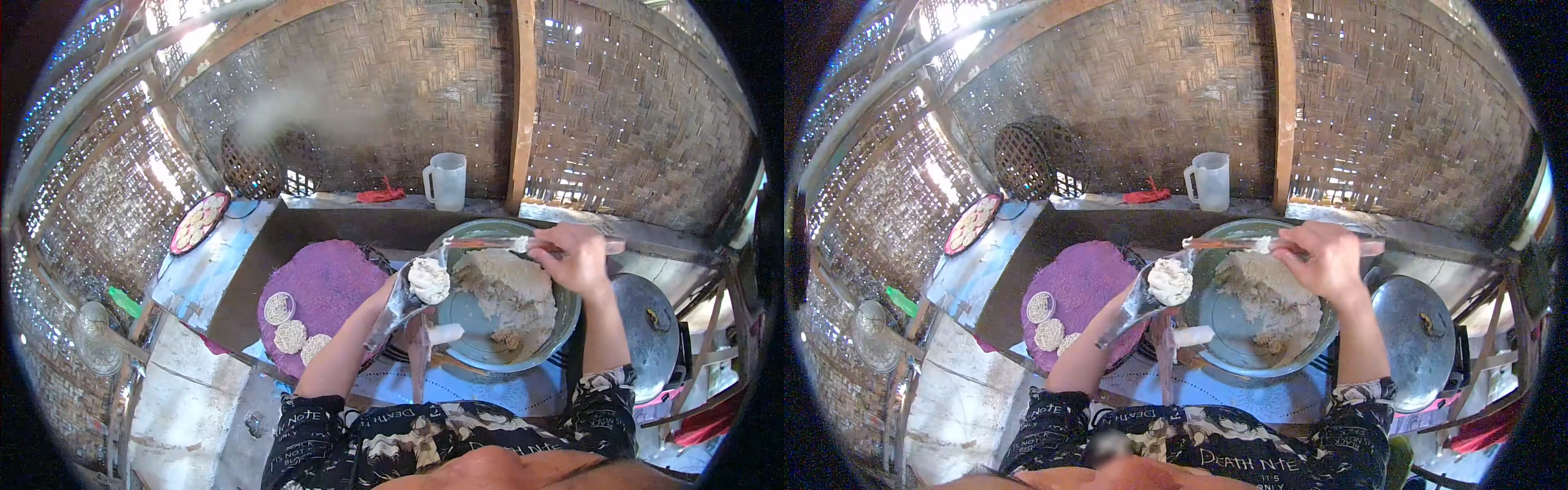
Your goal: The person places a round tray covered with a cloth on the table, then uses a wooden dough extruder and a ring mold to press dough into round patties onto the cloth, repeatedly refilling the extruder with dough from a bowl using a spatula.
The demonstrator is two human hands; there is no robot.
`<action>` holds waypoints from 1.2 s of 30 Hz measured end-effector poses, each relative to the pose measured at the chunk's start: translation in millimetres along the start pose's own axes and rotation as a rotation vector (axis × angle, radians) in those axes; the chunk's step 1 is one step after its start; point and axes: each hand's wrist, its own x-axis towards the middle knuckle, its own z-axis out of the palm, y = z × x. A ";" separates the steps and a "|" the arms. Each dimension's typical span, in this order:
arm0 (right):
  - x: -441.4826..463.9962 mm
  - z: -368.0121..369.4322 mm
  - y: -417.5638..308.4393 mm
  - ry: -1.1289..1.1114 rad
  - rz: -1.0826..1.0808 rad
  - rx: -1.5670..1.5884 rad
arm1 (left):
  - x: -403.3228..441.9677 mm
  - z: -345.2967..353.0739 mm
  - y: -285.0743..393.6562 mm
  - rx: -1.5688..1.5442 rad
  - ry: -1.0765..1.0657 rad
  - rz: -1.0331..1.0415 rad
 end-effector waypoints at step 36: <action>37.6 -20.5 -34.0 -0.123 -0.331 -0.046 | 10.1 -50.9 -9.8 1.174 0.022 0.448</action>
